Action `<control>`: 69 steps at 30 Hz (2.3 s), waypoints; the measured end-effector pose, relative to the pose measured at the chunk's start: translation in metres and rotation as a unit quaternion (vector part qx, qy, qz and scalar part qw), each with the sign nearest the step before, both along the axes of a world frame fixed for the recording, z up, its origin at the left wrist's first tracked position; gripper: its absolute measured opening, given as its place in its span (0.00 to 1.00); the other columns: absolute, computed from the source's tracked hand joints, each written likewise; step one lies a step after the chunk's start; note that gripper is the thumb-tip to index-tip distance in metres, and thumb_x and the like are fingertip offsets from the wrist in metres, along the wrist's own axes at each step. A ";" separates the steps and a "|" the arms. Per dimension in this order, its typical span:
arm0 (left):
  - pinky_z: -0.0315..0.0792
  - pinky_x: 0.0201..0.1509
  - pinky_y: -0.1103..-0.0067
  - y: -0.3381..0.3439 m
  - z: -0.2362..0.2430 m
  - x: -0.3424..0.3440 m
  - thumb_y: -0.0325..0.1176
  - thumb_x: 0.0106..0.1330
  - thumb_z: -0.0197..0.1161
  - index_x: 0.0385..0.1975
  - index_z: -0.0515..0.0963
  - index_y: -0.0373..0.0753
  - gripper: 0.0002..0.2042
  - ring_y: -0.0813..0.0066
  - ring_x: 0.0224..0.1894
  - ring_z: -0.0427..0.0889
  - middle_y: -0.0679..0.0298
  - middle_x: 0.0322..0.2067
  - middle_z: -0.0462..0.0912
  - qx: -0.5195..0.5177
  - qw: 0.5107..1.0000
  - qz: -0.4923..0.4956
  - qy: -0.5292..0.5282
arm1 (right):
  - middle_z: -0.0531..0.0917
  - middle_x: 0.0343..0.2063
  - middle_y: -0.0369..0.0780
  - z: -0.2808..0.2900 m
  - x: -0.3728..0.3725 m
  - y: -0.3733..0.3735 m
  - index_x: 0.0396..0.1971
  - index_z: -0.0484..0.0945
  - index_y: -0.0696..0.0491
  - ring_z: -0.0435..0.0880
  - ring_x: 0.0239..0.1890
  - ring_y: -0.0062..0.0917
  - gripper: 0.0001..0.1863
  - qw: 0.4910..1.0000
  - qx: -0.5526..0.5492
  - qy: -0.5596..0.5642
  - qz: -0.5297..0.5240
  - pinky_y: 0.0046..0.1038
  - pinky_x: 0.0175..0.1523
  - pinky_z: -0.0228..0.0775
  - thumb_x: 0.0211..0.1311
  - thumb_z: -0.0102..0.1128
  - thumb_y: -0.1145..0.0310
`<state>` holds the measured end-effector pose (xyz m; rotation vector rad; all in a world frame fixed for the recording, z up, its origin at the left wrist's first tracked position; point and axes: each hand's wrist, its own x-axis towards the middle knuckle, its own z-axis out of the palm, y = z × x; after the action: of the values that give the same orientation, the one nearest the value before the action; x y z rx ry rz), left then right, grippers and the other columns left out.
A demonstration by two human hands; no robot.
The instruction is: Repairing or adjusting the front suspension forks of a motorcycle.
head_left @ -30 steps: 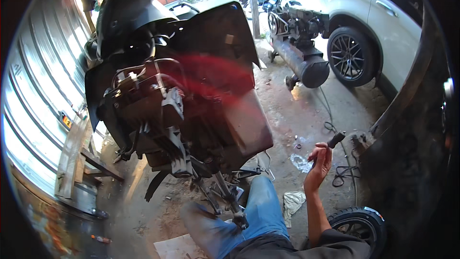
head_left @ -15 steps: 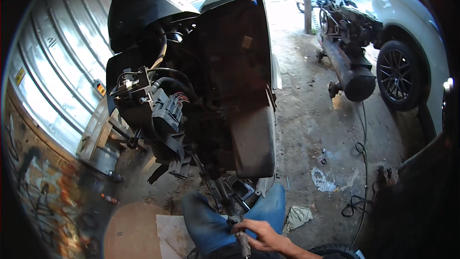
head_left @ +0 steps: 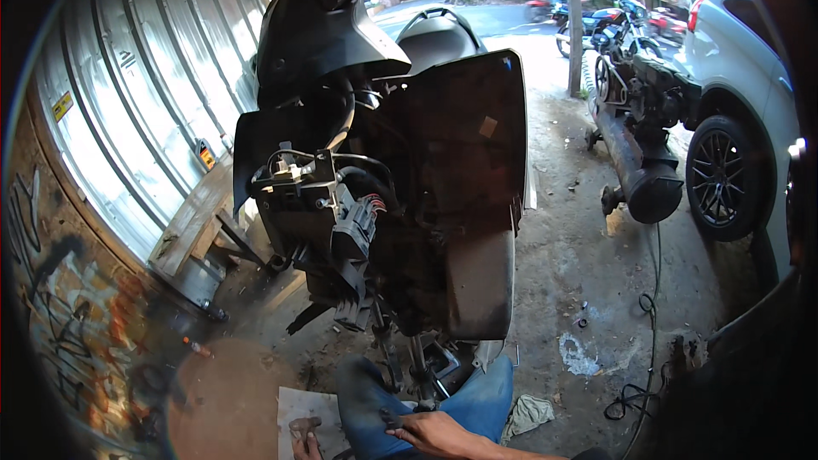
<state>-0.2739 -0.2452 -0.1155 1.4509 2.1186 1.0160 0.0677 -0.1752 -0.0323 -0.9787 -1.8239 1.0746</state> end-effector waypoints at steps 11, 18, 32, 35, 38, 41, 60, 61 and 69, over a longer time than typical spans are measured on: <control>0.69 0.40 0.69 0.057 0.111 0.120 0.45 0.70 0.57 0.37 0.77 0.36 0.16 0.64 0.34 0.74 0.60 0.35 0.75 0.032 0.933 -0.260 -0.248 | 0.79 0.20 0.52 -0.022 -0.033 -0.007 0.32 0.79 0.58 0.79 0.26 0.50 0.15 0.993 0.047 -0.090 -0.067 0.46 0.30 0.68 0.66 0.55 0.60; 0.67 0.38 0.68 0.087 0.145 0.180 0.46 0.67 0.60 0.35 0.77 0.37 0.16 0.64 0.32 0.72 0.61 0.36 0.73 0.062 0.854 -0.420 -0.301 | 0.79 0.27 0.48 0.005 -0.025 -0.018 0.49 0.67 0.59 0.80 0.29 0.40 0.18 0.985 -0.005 0.136 -0.108 0.36 0.35 0.73 0.66 0.55 0.65; 0.71 0.47 0.67 0.144 0.282 0.272 0.44 0.67 0.61 0.54 0.72 0.33 0.23 0.61 0.37 0.81 0.52 0.37 0.81 0.304 0.745 -0.590 0.068 | 0.70 0.19 0.35 0.001 0.048 -0.072 0.58 0.62 0.53 0.69 0.17 0.23 0.25 0.781 -0.180 0.500 -0.329 0.26 0.21 0.63 0.64 0.57 0.65; 0.68 0.47 0.71 0.167 0.278 0.288 0.36 0.63 0.64 0.52 0.70 0.34 0.20 0.68 0.36 0.78 0.59 0.36 0.78 0.350 0.738 -0.575 -0.050 | 0.67 0.17 0.34 -0.041 0.084 -0.075 0.59 0.60 0.51 0.63 0.14 0.17 0.24 0.837 -0.141 0.393 -0.353 0.22 0.18 0.56 0.66 0.55 0.64; 0.68 0.47 0.73 0.194 0.297 0.307 0.30 0.60 0.65 0.47 0.72 0.35 0.16 0.70 0.38 0.78 0.63 0.36 0.78 0.393 0.725 -0.565 -0.030 | 0.71 0.20 0.36 -0.049 0.115 -0.066 0.58 0.62 0.51 0.67 0.16 0.20 0.23 0.901 0.222 0.062 -0.368 0.25 0.21 0.60 0.66 0.57 0.66; 0.68 0.44 0.72 0.222 0.309 0.323 0.32 0.60 0.65 0.42 0.74 0.36 0.13 0.69 0.36 0.78 0.63 0.34 0.78 0.476 0.697 -0.530 0.081 | 0.73 0.24 0.37 -0.010 0.109 -0.063 0.56 0.65 0.53 0.70 0.20 0.22 0.23 0.865 0.007 0.406 -0.294 0.26 0.25 0.64 0.63 0.62 0.69; 0.72 0.26 0.74 0.291 0.333 0.398 0.42 0.61 0.65 0.23 0.69 0.41 0.15 0.69 0.20 0.78 0.66 0.19 0.73 0.539 0.720 -0.423 0.107 | 0.70 0.20 0.36 0.057 0.156 -0.005 0.58 0.57 0.60 0.61 0.06 0.14 0.27 0.865 0.129 0.307 -0.376 0.17 0.11 0.55 0.65 0.56 0.64; 0.72 0.25 0.73 0.293 0.335 0.397 0.43 0.62 0.64 0.23 0.68 0.41 0.15 0.68 0.19 0.78 0.66 0.18 0.73 0.536 0.719 -0.429 0.104 | 0.70 0.22 0.36 0.071 0.147 -0.003 0.58 0.57 0.61 0.63 0.08 0.15 0.29 0.845 0.100 0.365 -0.378 0.18 0.11 0.57 0.66 0.57 0.63; 0.70 0.22 0.73 0.304 0.342 0.402 0.46 0.64 0.63 0.24 0.69 0.41 0.17 0.67 0.18 0.77 0.66 0.17 0.73 0.568 0.701 -0.426 0.061 | 0.69 0.21 0.36 0.102 0.136 0.018 0.63 0.54 0.63 0.63 0.09 0.15 0.34 0.858 0.123 0.357 -0.349 0.19 0.09 0.54 0.66 0.58 0.62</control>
<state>0.1286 0.0586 0.2265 2.6416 0.3723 1.8522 0.2035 -0.1570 0.0701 -0.8229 -0.8474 0.5919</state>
